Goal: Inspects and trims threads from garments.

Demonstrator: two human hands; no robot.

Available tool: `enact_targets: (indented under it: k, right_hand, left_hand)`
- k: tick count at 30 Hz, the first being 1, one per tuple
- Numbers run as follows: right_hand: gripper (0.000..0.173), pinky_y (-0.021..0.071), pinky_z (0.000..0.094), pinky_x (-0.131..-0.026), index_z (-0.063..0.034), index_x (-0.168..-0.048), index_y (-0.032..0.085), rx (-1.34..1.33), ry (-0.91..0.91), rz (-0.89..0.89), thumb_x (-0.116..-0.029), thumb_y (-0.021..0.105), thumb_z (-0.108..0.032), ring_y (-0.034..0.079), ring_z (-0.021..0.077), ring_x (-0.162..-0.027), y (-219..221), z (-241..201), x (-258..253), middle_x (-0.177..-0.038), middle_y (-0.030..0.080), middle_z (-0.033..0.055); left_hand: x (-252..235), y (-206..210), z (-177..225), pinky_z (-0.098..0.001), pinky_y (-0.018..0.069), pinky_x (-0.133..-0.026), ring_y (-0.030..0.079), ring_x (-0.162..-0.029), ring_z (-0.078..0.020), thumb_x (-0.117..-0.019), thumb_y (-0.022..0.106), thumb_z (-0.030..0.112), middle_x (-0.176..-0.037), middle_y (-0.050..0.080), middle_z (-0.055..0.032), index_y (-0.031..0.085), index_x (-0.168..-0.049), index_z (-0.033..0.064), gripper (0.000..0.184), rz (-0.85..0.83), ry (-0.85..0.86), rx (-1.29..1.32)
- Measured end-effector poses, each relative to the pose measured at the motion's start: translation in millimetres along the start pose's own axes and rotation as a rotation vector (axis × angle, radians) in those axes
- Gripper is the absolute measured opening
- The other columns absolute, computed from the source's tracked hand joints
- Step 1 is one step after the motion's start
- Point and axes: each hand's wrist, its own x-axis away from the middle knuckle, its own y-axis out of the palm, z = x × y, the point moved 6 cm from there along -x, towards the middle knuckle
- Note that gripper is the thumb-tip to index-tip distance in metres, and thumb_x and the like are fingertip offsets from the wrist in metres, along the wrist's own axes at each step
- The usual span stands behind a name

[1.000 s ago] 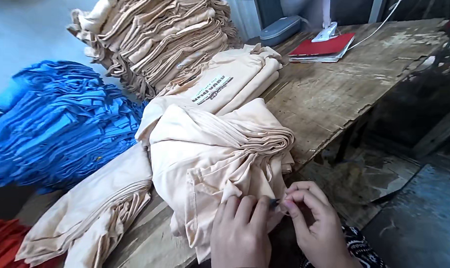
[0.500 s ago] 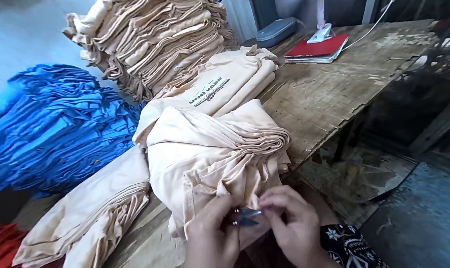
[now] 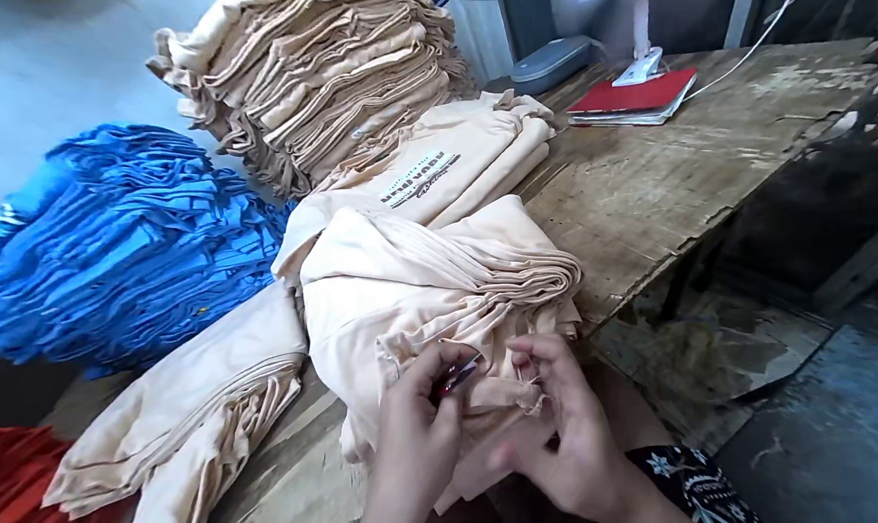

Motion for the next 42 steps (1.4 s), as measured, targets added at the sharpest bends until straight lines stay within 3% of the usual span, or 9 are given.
enact_targets:
  k: [4,8,15,20,24,27,33,38,42]
  right_hand:
    - [0.014,0.0546,0.0289,-0.084,-0.0215,-0.103,0.080,0.420,-0.380,0.197,-0.0909,0.077,-0.015,0.064,0.0079,-0.088,-26,-16,24,-0.093,0.070,-0.0041]
    - [0.011,0.0500,0.0280,-0.090,-0.0202,-0.104,0.076,0.536,-0.437,0.149,-0.0944,0.073,-0.015,0.062,0.0064,-0.090,-42,-28,51,-0.097,0.068,-0.0066]
    - [0.010,0.0498,0.0278,-0.093,-0.0183,-0.103,0.075,0.499,-0.421,0.102,-0.0947,0.072,-0.013,0.063,0.0079,-0.094,-31,-38,58,-0.101,0.069,-0.0048]
    - [0.008,0.0505,0.0325,-0.093,-0.0219,-0.095,0.069,0.552,-0.269,0.185,-0.0912,0.073,-0.027,0.064,0.0075,-0.092,-35,-25,54,-0.093,0.068,-0.0068]
    - [0.041,0.0466,0.0559,-0.100,-0.0206,-0.127,0.061,0.724,-0.129,0.044,-0.0925,0.067,-0.043,0.064,0.0240,-0.113,-15,0,35,-0.116,0.067,0.0064]
    - [0.011,0.0440,0.0440,-0.099,-0.0252,-0.099,0.078,0.580,-0.253,-0.040,-0.0968,0.070,-0.032,0.062,0.0106,-0.081,-14,-3,26,-0.079,0.063,-0.0021]
    - [0.023,0.0496,0.0578,-0.094,-0.0180,-0.100,0.080,0.888,0.126,-0.753,-0.0909,0.076,-0.039,0.072,0.0267,-0.092,-60,-26,33,-0.096,0.077,0.0046]
    - [0.032,0.0609,0.0374,-0.083,-0.0126,-0.115,0.070,0.663,-0.143,-0.117,-0.0947,0.073,-0.038,0.069,0.0167,-0.095,-6,-39,-4,-0.111,0.070,0.0065]
    - [0.015,0.0550,0.0371,-0.091,-0.0212,-0.098,0.079,0.412,-0.300,-0.311,-0.0997,0.064,-0.020,0.068,0.0120,-0.097,-2,-18,-12,-0.096,0.074,-0.0043]
  left_hand:
    - [5,-1,3,-0.0231,0.0569,-0.060,0.067,-0.072,-0.0078,-0.0913,0.067,0.011,-0.091,0.073,0.0043,0.072,-0.111,0.0141,0.020,-0.034,0.027,0.061]
    - [28,-4,29,-0.0272,0.0592,-0.081,0.068,-0.095,-0.0075,-0.0873,0.081,0.042,-0.107,0.072,0.0032,0.077,-0.116,0.0200,0.036,-0.032,0.289,-0.137]
    - [56,17,63,-0.0363,0.0391,-0.076,0.056,-0.082,-0.0179,-0.0970,0.069,0.026,-0.100,0.072,-0.0003,0.076,-0.112,0.0209,0.018,0.131,0.728,-0.671]
    - [36,17,48,-0.0386,0.0442,-0.077,0.060,-0.084,-0.0172,-0.0982,0.066,0.043,-0.094,0.068,-0.0010,0.073,-0.111,0.0211,0.026,0.086,0.552,-0.589]
    - [22,8,28,-0.0370,0.0588,-0.068,0.068,-0.076,-0.0171,-0.0951,0.058,0.020,-0.085,0.069,-0.0038,0.071,-0.109,0.0134,0.020,0.056,0.486,-0.510]
    - [16,-47,29,-0.0327,0.0493,-0.062,0.060,-0.072,-0.0162,-0.1019,0.053,0.023,-0.082,0.063,-0.0064,0.073,-0.109,0.0186,0.022,0.207,0.464,-0.575]
    - [12,-71,10,-0.0197,0.0446,-0.056,0.056,-0.063,-0.0033,-0.0888,0.063,0.022,-0.070,0.061,0.0014,0.076,-0.085,0.0163,0.015,0.274,0.446,-0.613]
    - [0,-73,35,-0.0293,0.0442,-0.055,0.055,-0.062,-0.0091,-0.0907,0.057,0.018,-0.071,0.061,0.0000,0.076,-0.087,0.0140,0.020,0.330,0.419,-0.690]
    - [-9,-94,42,-0.0320,0.0444,-0.058,0.056,-0.065,-0.0121,-0.0916,0.056,0.014,-0.076,0.064,-0.0030,0.076,-0.090,0.0106,0.020,0.360,0.410,-0.742]
